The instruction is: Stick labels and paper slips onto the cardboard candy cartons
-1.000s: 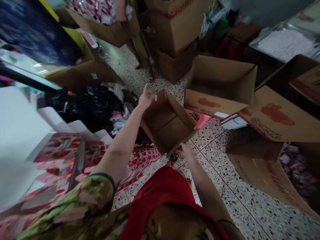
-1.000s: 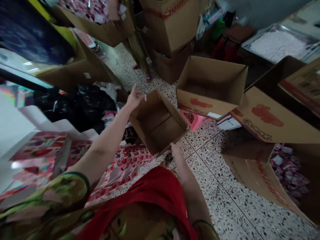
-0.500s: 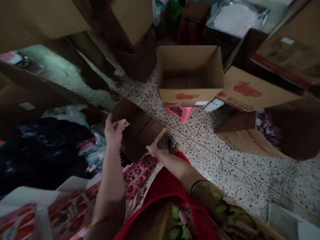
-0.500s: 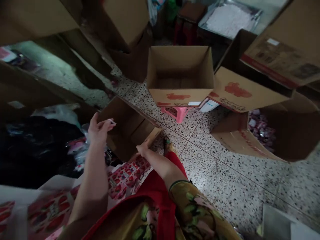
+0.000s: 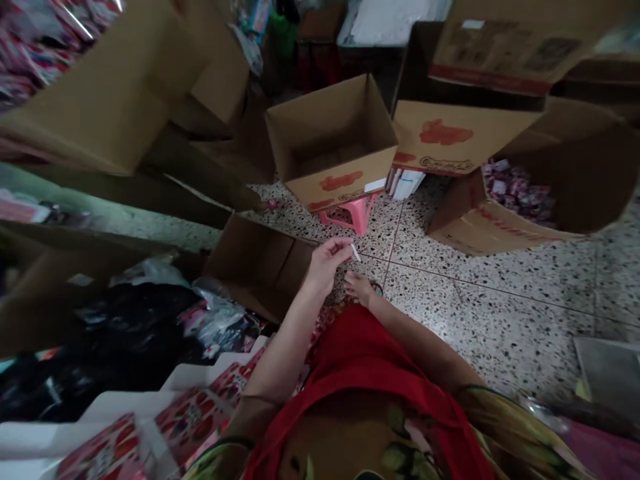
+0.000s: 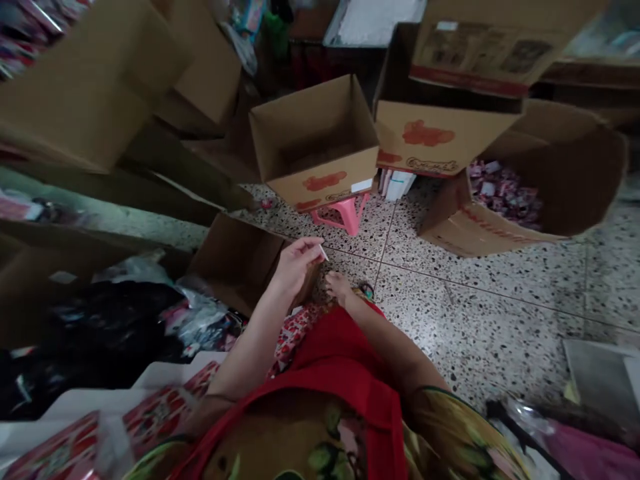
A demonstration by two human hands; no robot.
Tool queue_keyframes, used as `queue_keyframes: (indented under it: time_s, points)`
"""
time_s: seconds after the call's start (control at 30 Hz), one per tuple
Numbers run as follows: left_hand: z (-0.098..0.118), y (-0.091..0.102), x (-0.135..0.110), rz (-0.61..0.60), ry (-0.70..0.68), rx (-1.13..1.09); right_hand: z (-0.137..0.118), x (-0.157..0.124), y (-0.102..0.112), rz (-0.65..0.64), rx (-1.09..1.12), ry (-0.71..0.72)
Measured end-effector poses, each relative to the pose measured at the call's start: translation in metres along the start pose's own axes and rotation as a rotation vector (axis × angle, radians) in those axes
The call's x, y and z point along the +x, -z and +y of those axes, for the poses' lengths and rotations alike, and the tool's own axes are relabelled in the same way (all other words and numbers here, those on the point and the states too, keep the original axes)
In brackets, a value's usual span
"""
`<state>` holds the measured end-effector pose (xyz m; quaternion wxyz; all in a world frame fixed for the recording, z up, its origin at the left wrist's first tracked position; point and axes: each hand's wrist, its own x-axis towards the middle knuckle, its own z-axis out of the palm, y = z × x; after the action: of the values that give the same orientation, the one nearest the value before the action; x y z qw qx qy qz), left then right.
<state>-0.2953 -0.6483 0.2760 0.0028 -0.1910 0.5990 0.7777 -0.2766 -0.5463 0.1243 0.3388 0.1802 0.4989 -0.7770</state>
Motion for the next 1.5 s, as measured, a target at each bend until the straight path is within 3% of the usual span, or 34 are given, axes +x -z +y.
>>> queue_keyframes:
  time_s: [0.1, 0.2, 0.3, 0.4, 0.5, 0.67, 0.77, 0.87, 0.97, 1.03, 1.1, 1.2, 1.27, 1.5]
  points:
    - [-0.001, -0.042, -0.012, -0.136, -0.079, 0.221, -0.038, -0.052, 0.056, 0.267, 0.073, 0.074]
    - [-0.012, -0.080, -0.034, -0.256, -0.441, 0.614, -0.058, -0.142, 0.091, 0.381, 0.216, 0.266]
    - [-0.046, -0.138, -0.056, -0.393, -0.863, 0.827, -0.063, -0.224, 0.120, 0.411, 0.399, 0.379]
    - [-0.098, -0.203, -0.104, -0.704, -1.100, 0.862, -0.051, -0.294, 0.163, 0.352, 0.656, 0.458]
    - [-0.147, -0.251, -0.168, -1.020, -1.172, 0.836, -0.021, -0.357, 0.205, 0.416, 0.865, 0.535]
    - [-0.206, -0.312, -0.242, -1.304, -1.265, 0.811, 0.022, -0.428, 0.264, 0.575, 1.134, 0.589]
    - [-0.226, -0.344, -0.268, -1.422, -1.340, 0.791, 0.030, -0.453, 0.295, 0.670, 1.210, 0.669]
    - [-0.228, -0.370, -0.297, -1.536, -1.398, 0.743, 0.035, -0.480, 0.320, 0.816, 1.199, 0.729]
    - [-0.219, -0.402, -0.329, -1.554, -1.275, 0.694, 0.042, -0.512, 0.343, 0.992, 1.132, 0.765]
    - [-0.213, -0.431, -0.342, -1.471, -1.021, 0.682, 0.043, -0.527, 0.356, 1.069, 1.079, 0.799]
    - [-0.207, -0.460, -0.345, -1.456, -0.594, 0.671, 0.039, -0.533, 0.362, 1.118, 1.025, 0.818]
    - [-0.202, -0.491, -0.339, -1.580, 0.185, 0.738, 0.028, -0.528, 0.357, 1.160, 0.948, 0.815]
    - [-0.203, -0.498, -0.335, -1.617, 0.460, 0.811, 0.021, -0.520, 0.352, 1.170, 0.904, 0.811]
    - [-0.227, -0.495, -0.323, -1.578, 0.397, 0.772, 0.018, -0.499, 0.359, 1.230, 0.850, 0.788]
